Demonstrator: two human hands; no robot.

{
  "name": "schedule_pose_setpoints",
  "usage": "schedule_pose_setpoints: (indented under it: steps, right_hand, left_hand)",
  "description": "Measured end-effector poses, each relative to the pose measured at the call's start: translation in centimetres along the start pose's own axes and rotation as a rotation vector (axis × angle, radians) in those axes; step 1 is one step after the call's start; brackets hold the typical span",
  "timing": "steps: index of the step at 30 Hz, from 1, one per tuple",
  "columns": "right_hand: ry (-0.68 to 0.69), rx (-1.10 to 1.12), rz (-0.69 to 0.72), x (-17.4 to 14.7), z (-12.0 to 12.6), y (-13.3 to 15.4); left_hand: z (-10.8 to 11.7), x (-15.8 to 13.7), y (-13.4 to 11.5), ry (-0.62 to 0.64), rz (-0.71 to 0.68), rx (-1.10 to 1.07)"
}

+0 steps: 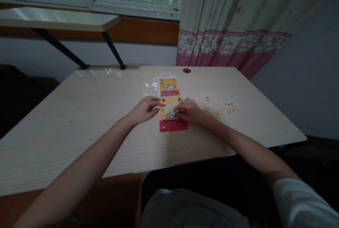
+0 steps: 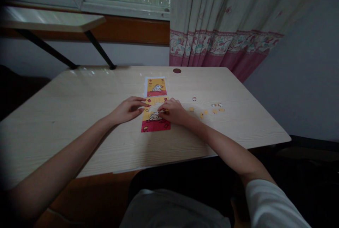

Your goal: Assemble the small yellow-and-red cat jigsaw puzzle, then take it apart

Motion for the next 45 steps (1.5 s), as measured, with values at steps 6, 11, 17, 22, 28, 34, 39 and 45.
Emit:
schedule_pose_setpoints:
  steps: [6, 11, 17, 22, 28, 34, 39, 45]
  right_hand:
    - [0.028, -0.034, 0.043, -0.2, 0.4, 0.7]
    - [0.117, -0.122, 0.188, -0.6, 0.4, 2.4]
    - [0.185, -0.248, 0.233, -0.9, 0.2, 3.1]
    - [0.216, -0.256, 0.236, -1.1, 0.1, 3.2]
    - [0.212, -0.075, 0.132, -1.1, 1.1, 2.5]
    - [0.019, -0.036, 0.01, -1.0, 5.6, -2.5]
    - [-0.002, -0.198, -0.238, -2.6, 9.4, -8.4]
    - [0.039, -0.222, -0.456, -4.6, 10.9, -12.2]
  left_hand:
    - [-0.1, 0.0, -0.1, 0.002, -0.008, 0.006]
    - [-0.1, 0.0, 0.1, -0.003, -0.001, 0.0]
    - [-0.1, 0.0, 0.0, 0.011, 0.01, -0.008]
    - [0.0, -0.1, 0.0, 0.002, -0.001, 0.002]
    - [-0.1, -0.1, 0.0, 0.012, -0.018, 0.02]
    - [0.0, 0.0, -0.3, 0.041, -0.031, 0.017]
    - [-0.1, -0.1, -0.3, 0.041, -0.032, 0.025]
    - [-0.1, -0.2, -0.2, 0.039, -0.044, 0.043]
Point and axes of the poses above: each hand's wrist, its own x-axis towards the middle knuckle, its own z-axis out of the back of the hand, y = z × x, the point moved 5 cm from there along x, towards the middle knuckle, and after that the axes turned 1 degree about y, right-handed, at the moved point
